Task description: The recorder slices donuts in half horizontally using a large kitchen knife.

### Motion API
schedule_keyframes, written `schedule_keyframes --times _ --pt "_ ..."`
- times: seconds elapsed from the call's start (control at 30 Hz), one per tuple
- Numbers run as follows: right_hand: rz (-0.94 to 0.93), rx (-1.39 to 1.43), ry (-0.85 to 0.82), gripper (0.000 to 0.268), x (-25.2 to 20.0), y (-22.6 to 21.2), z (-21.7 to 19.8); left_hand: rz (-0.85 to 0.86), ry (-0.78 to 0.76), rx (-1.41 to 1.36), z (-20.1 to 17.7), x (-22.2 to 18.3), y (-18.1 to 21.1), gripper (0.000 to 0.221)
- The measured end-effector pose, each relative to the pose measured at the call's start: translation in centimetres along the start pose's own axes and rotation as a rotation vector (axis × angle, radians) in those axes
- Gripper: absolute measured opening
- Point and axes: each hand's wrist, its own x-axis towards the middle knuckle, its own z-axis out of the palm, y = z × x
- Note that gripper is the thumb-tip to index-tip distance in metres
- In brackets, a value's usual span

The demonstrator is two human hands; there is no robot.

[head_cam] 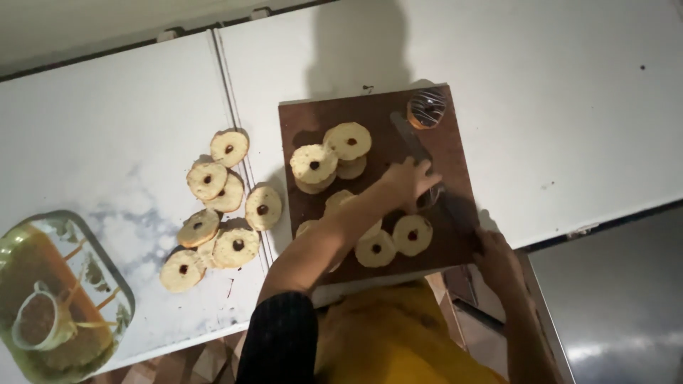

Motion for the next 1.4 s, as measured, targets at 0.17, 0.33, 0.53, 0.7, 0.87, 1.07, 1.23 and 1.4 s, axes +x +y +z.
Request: schedule_keyframes --times 0.17,0.33,0.53,0.7,0.87,1.07,1.23,1.4 --pt "0.103 -0.096 0.077 0.051 -1.0 -3.6 -3.6 0.112 0.271 -0.707 -0.6 -6.0 -3.4 0.086" --pt "0.142 0.31 -0.004 0.046 -2.2 -2.8 -2.6 0.13 0.744 -1.903 0.8 -13.0 -5.7 0.091" --pt "-0.19 0.661 0.003 0.022 -1.2 -7.5 1.0 -0.117 1.217 -2.055 1.8 -19.9 -6.0 0.088" --pt "-0.16 0.455 -0.181 0.041 -0.3 -20.6 -5.6 0.063 1.371 -1.84 1.4 -24.5 -4.9 0.094" --pt "-0.894 0.275 0.087 0.043 0.9 -22.0 -4.3 -0.126 1.516 -1.714 3.0 -27.0 -5.6 0.099" --pt "-0.837 0.093 -0.052 0.06 0.0 -23.6 -5.2 -0.123 1.613 -1.682 3.7 -27.6 -5.5 0.086" --pt "-0.812 0.049 0.009 0.06 -0.2 -22.7 -4.7 -0.148 1.585 -1.61 4.2 -26.6 -5.2 0.092" --pt "-0.83 0.124 0.059 0.068 0.8 -25.2 -6.0 -0.239 1.505 -1.559 3.4 -25.5 -5.2 0.097"
